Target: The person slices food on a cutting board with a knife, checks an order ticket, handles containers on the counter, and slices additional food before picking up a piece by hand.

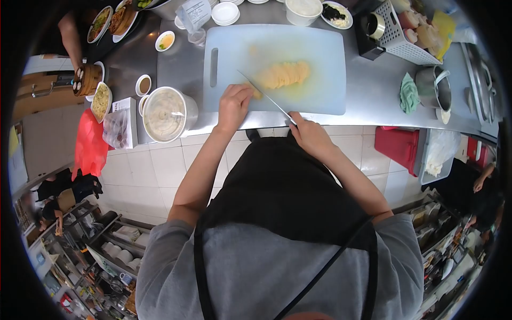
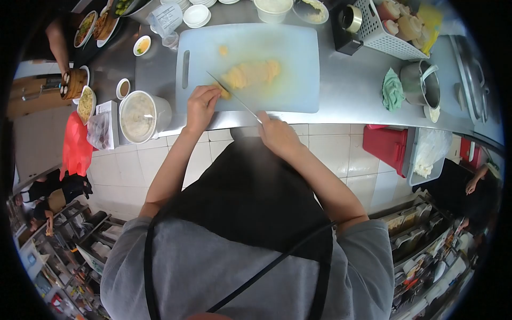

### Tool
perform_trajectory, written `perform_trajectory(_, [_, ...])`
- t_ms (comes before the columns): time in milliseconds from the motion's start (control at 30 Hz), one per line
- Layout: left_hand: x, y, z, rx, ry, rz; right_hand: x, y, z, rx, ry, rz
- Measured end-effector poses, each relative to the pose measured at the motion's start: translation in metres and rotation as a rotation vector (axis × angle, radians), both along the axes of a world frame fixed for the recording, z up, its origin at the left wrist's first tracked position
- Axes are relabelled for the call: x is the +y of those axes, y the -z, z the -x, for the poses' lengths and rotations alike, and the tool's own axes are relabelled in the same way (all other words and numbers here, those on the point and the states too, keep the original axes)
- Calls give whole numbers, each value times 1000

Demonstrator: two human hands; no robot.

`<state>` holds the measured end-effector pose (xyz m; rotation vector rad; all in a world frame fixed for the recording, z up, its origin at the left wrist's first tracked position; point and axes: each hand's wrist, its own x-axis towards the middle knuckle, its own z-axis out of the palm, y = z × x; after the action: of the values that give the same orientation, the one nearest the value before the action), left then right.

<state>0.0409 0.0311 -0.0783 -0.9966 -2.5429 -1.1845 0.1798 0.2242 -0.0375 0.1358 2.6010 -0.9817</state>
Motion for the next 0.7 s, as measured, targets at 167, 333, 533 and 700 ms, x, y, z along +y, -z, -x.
perform_trajectory(167, [1,0,2,25,24,-4,-2,7,-3,87,28,-74])
perform_trajectory(333, [2,1,2,43,13,10,-2,13,-7,170,56,-23])
perform_trajectory(533, [3,0,5,67,29,21,0,5,-6,-36,37,-62])
perform_trajectory(700, [2,-2,6,47,38,56,3,3,-6,-26,32,-92])
